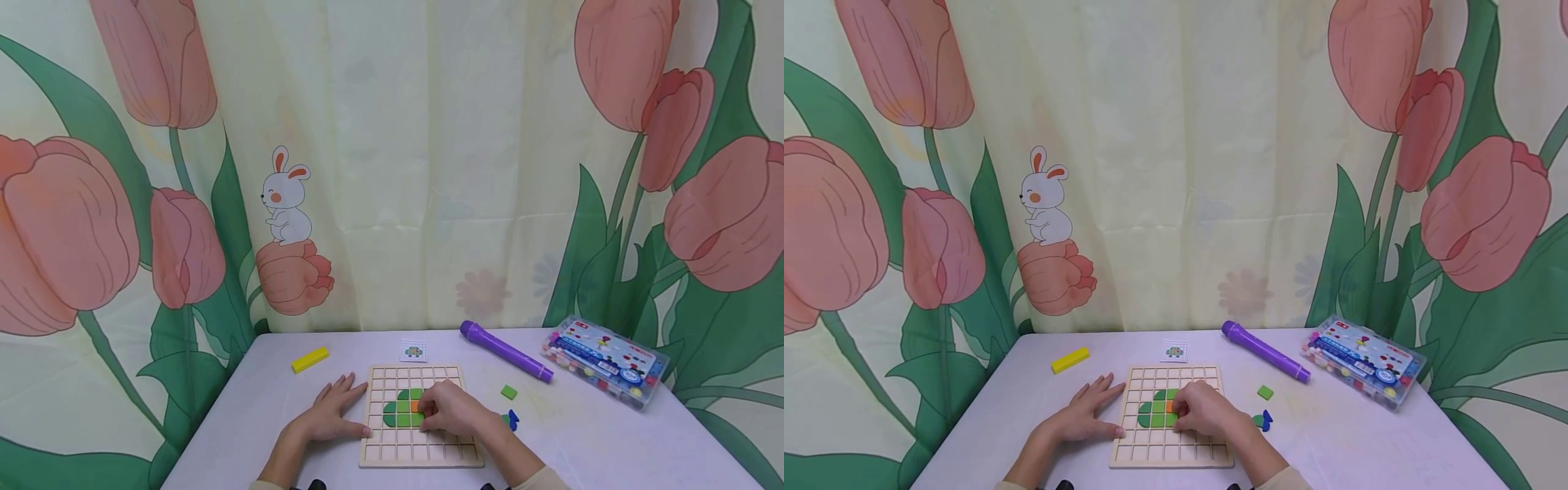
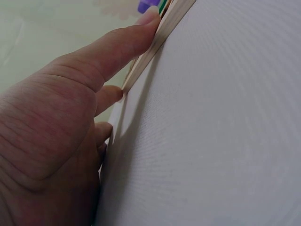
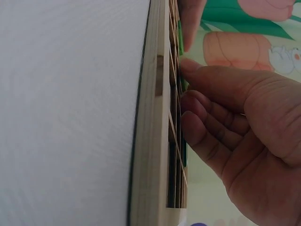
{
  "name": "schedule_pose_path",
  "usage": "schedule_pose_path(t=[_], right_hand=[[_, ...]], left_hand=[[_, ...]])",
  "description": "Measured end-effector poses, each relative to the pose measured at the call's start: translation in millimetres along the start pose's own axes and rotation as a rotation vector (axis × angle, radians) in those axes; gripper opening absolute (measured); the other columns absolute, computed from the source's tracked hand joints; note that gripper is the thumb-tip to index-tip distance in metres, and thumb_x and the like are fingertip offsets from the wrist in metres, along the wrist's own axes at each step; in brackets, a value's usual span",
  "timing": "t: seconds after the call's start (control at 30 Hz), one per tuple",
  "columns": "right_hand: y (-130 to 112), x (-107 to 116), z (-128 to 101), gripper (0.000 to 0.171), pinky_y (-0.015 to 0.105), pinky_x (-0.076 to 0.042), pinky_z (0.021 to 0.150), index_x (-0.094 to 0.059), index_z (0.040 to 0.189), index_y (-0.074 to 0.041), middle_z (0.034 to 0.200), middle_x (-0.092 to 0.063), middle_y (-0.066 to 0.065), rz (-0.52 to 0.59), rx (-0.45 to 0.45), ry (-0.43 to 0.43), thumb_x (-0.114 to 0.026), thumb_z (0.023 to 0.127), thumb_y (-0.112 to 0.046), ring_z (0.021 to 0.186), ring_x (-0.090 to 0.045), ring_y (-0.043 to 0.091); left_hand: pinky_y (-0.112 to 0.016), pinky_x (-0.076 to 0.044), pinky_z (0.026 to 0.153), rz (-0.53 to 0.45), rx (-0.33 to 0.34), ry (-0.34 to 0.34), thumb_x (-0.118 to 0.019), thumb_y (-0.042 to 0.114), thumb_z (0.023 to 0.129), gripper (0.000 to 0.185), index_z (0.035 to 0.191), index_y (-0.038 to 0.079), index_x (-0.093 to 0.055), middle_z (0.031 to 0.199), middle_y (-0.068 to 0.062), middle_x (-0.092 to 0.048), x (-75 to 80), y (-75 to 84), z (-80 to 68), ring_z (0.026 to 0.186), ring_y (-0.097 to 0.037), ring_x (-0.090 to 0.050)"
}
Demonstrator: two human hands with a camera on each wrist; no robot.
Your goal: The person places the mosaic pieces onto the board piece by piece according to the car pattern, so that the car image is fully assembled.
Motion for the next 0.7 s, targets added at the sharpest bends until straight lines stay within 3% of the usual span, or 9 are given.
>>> schedule_pose_path(t=[0.43, 0.7], right_hand=[[-1.2, 5.1, -2.0, 0.016, 0.019, -0.048, 0.061, -0.081, 0.098, -0.014, 0.074, -0.066, -0.011, -0.011, 0.008, 0.025, -0.087, 0.084, -0.017, 0.069, -0.055, 0.004], [0.9, 19.9, -5.3, 0.021, 0.022, -0.050, 0.064, -0.081, 0.105, -0.007, 0.081, -0.069, -0.011, -0.007, 0.024, 0.081, -0.085, 0.086, -0.015, 0.072, -0.057, 0.007]], left_hand=[[-0.066, -0.005, 0.129, 0.001, -0.026, 0.007, -0.080, 0.065, 0.078, 0.099, 0.159, 0.021, -0.045, 0.172, -0.019, -0.024, 1.7, 1.5, -2.2, 0.161, -0.041, -0.013], [-0.066, -0.005, 0.129, 0.002, -0.025, 0.007, -0.079, 0.066, 0.077, 0.099, 0.159, 0.022, -0.045, 0.172, -0.018, -0.024, 1.1, 0.8, -1.4, 0.162, -0.040, -0.013]])
Point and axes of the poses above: each hand's wrist, its own z-axis towards the middle knuckle, its own x-axis out of the back of the hand, y = z × x, the point moved 6 cm from there along z, towards the middle knuckle
